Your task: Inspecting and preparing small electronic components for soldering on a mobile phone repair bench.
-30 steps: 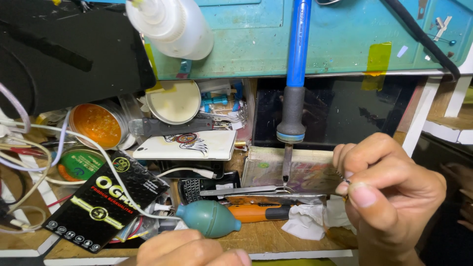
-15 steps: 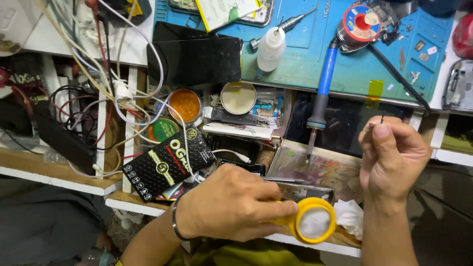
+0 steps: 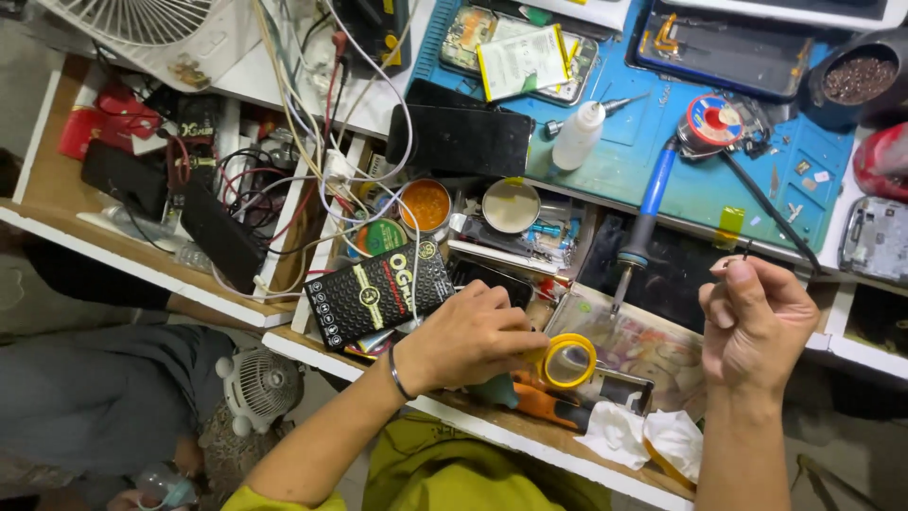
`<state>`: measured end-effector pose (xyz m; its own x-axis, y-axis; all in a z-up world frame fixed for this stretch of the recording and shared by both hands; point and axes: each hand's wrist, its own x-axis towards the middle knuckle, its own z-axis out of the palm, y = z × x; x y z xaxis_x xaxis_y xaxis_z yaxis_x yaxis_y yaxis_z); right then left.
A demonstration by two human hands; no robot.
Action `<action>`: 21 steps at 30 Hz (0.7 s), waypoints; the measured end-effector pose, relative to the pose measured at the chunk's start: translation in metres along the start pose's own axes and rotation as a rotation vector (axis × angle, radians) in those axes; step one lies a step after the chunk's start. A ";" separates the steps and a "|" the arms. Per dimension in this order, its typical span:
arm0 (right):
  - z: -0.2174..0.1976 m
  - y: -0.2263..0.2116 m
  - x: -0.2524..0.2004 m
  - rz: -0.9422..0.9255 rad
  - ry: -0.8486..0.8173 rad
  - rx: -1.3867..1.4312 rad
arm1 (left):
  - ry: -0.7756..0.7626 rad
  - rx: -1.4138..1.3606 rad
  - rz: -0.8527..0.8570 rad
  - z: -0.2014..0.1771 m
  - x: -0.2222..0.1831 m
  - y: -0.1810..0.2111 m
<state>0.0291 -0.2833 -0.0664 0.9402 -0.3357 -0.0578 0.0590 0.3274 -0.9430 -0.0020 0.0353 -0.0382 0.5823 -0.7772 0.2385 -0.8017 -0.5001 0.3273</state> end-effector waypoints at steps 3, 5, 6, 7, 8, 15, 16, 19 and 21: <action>0.003 -0.003 0.001 0.012 0.005 -0.003 | 0.098 0.062 -0.032 0.009 0.000 -0.007; 0.000 -0.003 0.002 0.016 0.002 0.005 | 0.110 0.091 -0.050 0.011 -0.001 -0.010; 0.000 -0.002 0.002 0.028 0.001 0.016 | 0.115 0.116 -0.072 0.011 -0.003 -0.012; 0.002 -0.004 0.002 0.024 -0.004 0.019 | 0.118 0.122 -0.073 0.011 -0.002 -0.013; 0.003 -0.005 0.001 0.030 -0.004 0.023 | 0.147 0.166 -0.087 0.012 -0.003 -0.012; 0.003 -0.003 0.003 0.035 -0.011 0.044 | 0.069 0.196 -0.129 -0.004 -0.009 -0.010; 0.003 -0.003 0.004 0.033 -0.009 0.046 | 0.069 0.198 -0.125 -0.013 -0.010 -0.011; 0.003 -0.001 0.007 0.047 -0.014 0.058 | 0.099 0.082 -0.155 -0.042 -0.011 -0.013; 0.002 0.001 0.008 0.068 -0.004 0.060 | 0.201 0.084 -0.139 -0.065 -0.011 -0.013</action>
<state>0.0375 -0.2838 -0.0668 0.9439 -0.3075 -0.1201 0.0145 0.4020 -0.9155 0.0110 0.0755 0.0142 0.6959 -0.6115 0.3764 -0.7158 -0.6330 0.2949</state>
